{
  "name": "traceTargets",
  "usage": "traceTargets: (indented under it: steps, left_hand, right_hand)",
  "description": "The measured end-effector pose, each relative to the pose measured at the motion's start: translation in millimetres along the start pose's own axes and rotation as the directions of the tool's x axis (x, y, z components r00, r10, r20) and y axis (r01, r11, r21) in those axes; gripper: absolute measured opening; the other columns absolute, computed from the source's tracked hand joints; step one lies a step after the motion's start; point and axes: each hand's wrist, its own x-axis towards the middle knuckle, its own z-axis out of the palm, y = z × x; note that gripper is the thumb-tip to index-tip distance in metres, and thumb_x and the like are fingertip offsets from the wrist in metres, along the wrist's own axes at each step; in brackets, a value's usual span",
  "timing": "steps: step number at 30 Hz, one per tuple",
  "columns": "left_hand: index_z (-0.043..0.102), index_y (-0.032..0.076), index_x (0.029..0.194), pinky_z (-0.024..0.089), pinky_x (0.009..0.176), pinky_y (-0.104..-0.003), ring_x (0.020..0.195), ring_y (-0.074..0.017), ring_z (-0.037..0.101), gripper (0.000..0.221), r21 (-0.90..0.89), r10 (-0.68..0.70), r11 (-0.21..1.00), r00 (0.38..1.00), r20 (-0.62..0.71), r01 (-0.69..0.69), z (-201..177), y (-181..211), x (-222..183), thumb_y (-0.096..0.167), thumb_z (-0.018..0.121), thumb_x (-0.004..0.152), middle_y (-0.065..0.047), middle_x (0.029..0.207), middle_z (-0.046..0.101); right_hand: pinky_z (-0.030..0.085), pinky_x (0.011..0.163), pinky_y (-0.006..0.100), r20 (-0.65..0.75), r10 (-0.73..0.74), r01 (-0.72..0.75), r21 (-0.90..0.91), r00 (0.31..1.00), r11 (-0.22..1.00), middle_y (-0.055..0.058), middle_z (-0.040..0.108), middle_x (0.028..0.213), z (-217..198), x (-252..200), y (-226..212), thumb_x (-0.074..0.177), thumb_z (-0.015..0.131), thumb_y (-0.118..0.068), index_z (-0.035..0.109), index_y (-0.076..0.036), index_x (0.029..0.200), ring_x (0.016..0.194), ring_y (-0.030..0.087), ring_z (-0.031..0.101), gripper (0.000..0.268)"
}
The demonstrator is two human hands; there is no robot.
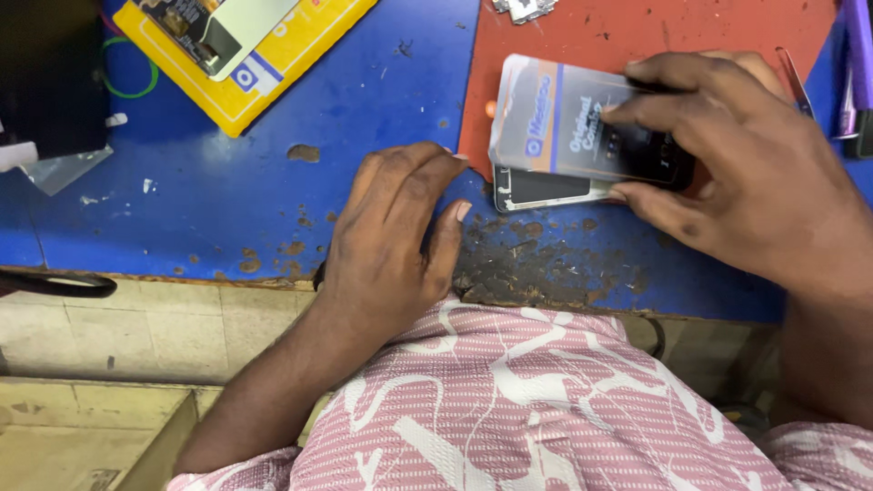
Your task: The person uses tweezers to place small components into a smartphone chassis, then presses the screen edges to seat the display. They power on the device and navigate the touchscreen settings to verify functionality.
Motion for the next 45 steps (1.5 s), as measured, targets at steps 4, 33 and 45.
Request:
traceTargets:
  steps: [4,33,45]
  left_hand:
    - [0.056,-0.002,0.133,0.052,0.102,-0.041,0.117,-0.0344,0.060,0.038,-0.016,0.008,1.000,1.000,0.007,-0.008,1.2,-1.4,0.8,-0.001,0.072,0.099,-0.017,0.131,0.059]
    - [0.044,-0.003,0.149,0.042,0.109,-0.049,0.129,-0.0355,0.047,0.060,0.104,0.007,0.994,0.992,0.128,-0.020,19.5,10.5,31.1,0.016,0.073,0.100,-0.019,0.142,0.052]
    - [0.045,0.004,0.139,0.046,0.099,-0.043,0.115,-0.0255,0.057,0.058,-0.083,-0.001,0.996,0.989,0.150,0.014,23.8,24.5,38.0,0.000,0.077,0.090,-0.012,0.128,0.050]
  right_hand:
    - [0.049,0.102,0.045,0.047,-0.063,0.067,-0.070,0.997,0.995,0.015,0.060,0.138,5.3,-10.9,9.9,0.067,0.088,-0.023,0.073,-0.009,0.120,0.126,0.035,0.057,0.057]
    - [0.053,0.097,0.043,0.078,-0.116,0.127,-0.160,0.990,0.979,0.007,0.066,0.135,5.4,-9.1,10.8,0.076,0.081,-0.016,0.080,-0.012,0.105,0.122,0.029,0.062,0.030]
    - [0.055,0.065,0.030,0.138,0.292,-0.318,0.245,0.946,0.916,0.009,0.074,0.097,-2.4,-16.3,25.1,0.089,0.082,-0.014,0.071,-0.005,0.118,0.075,0.018,0.072,0.033]
